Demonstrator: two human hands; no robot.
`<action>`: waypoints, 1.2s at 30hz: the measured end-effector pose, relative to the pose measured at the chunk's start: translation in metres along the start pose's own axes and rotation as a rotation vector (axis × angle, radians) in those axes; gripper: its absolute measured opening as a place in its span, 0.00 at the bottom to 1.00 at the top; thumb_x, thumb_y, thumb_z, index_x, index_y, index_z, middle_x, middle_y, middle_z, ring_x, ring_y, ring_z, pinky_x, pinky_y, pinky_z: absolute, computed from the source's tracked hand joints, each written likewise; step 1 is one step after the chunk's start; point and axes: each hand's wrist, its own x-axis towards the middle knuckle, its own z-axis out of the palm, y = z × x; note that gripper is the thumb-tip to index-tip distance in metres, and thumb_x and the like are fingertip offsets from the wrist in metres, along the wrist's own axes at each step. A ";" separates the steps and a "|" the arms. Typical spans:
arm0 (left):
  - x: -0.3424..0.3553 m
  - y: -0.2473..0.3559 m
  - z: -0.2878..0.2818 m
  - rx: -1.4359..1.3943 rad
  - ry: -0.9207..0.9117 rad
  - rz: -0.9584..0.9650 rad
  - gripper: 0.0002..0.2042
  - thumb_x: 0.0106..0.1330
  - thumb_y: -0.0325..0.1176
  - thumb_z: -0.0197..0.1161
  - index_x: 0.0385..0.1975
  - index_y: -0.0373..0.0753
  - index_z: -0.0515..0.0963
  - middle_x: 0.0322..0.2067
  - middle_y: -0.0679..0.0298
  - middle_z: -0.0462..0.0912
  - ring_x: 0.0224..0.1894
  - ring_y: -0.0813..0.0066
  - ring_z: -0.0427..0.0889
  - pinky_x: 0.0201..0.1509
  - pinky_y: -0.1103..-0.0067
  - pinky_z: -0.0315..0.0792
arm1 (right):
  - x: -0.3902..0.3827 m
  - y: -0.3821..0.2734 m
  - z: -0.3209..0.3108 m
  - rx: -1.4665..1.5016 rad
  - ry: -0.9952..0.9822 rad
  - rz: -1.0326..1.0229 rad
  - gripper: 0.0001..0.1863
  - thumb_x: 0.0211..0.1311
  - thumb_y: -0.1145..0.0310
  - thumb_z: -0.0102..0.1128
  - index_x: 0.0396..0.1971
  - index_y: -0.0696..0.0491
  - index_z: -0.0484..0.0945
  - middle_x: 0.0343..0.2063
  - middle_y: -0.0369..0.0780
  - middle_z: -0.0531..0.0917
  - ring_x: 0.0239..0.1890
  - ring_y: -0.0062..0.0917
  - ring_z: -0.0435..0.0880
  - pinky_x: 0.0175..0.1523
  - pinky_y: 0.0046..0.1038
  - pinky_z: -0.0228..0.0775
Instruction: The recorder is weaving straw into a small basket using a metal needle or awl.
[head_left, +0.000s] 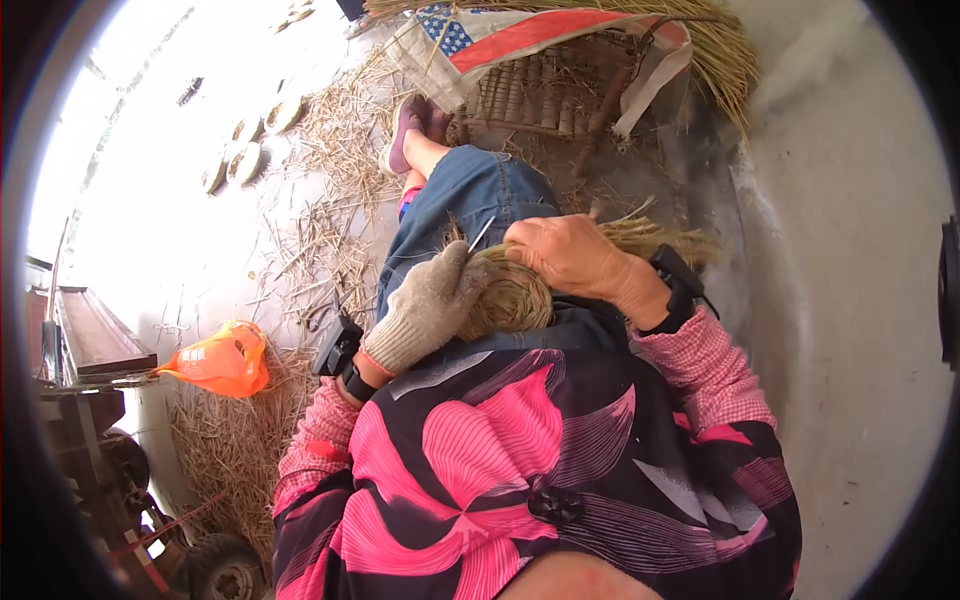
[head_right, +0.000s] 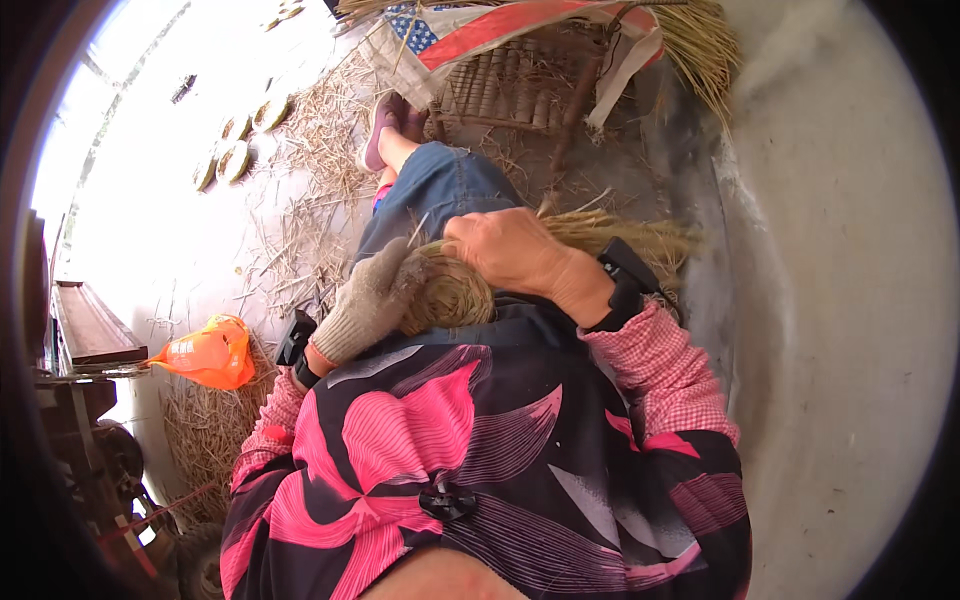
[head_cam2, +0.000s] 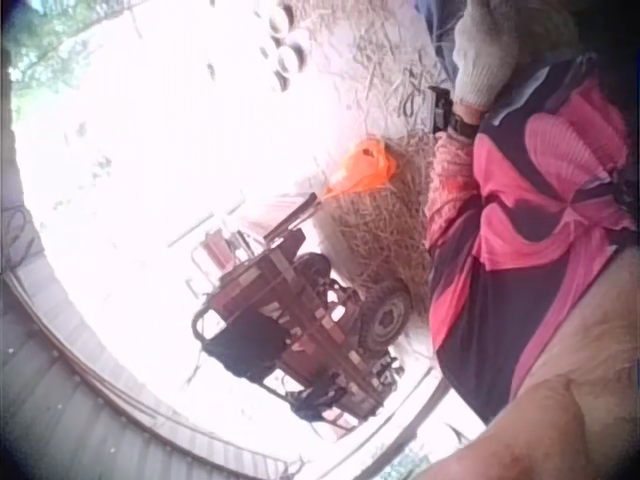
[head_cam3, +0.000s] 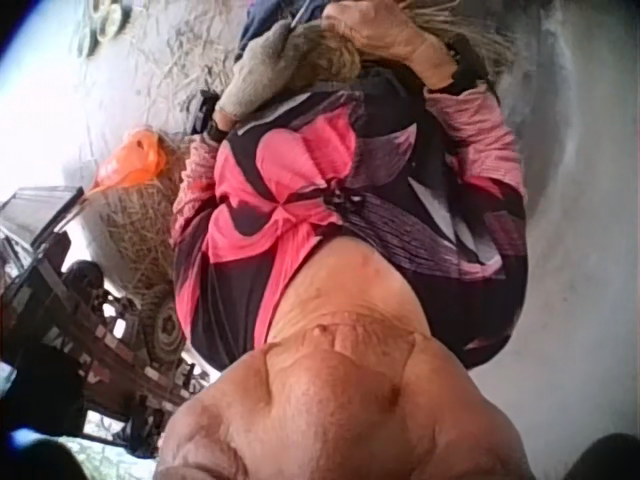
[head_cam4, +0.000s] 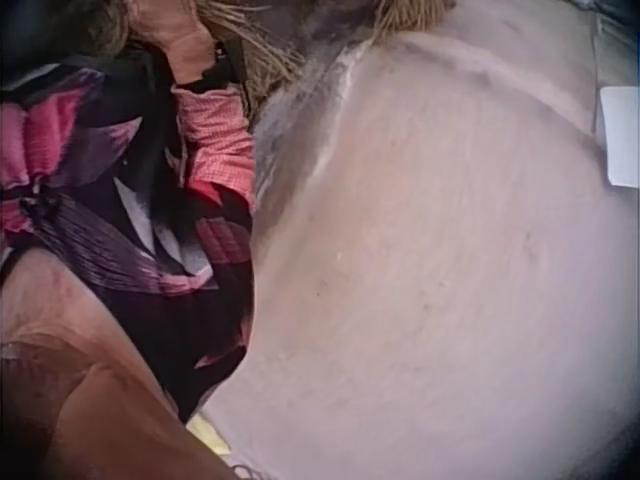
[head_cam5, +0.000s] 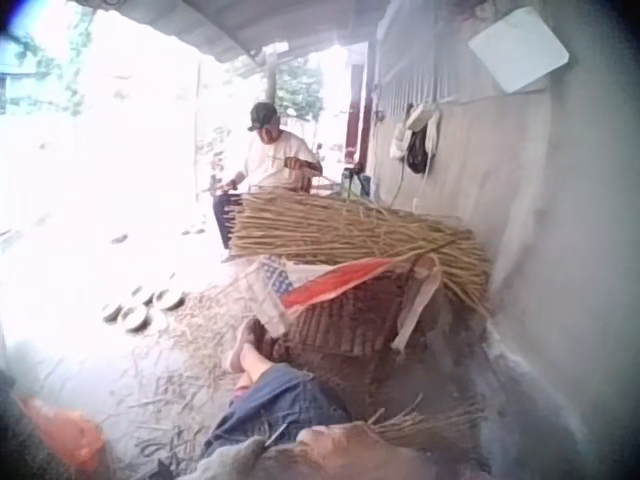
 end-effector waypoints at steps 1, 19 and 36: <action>-0.001 -0.001 0.001 -0.005 0.028 -0.027 0.18 0.70 0.48 0.54 0.43 0.37 0.69 0.32 0.43 0.81 0.40 0.39 0.79 0.40 0.56 0.71 | -0.003 0.000 -0.002 0.000 0.000 0.003 0.11 0.68 0.60 0.53 0.35 0.53 0.73 0.26 0.44 0.80 0.32 0.44 0.81 0.35 0.41 0.72; -0.014 -0.012 0.017 -0.227 0.213 -0.097 0.10 0.69 0.36 0.55 0.44 0.38 0.74 0.31 0.52 0.80 0.34 0.54 0.80 0.41 0.69 0.74 | -0.013 -0.022 0.045 0.046 0.302 0.283 0.16 0.71 0.58 0.50 0.29 0.56 0.72 0.23 0.48 0.79 0.28 0.47 0.81 0.29 0.41 0.69; -0.030 -0.124 -0.055 0.026 0.341 -0.123 0.11 0.71 0.35 0.52 0.45 0.40 0.78 0.28 0.53 0.82 0.30 0.67 0.81 0.36 0.73 0.74 | -0.012 0.013 0.018 -0.135 0.253 0.396 0.18 0.70 0.56 0.50 0.25 0.54 0.73 0.22 0.48 0.81 0.27 0.47 0.81 0.31 0.46 0.72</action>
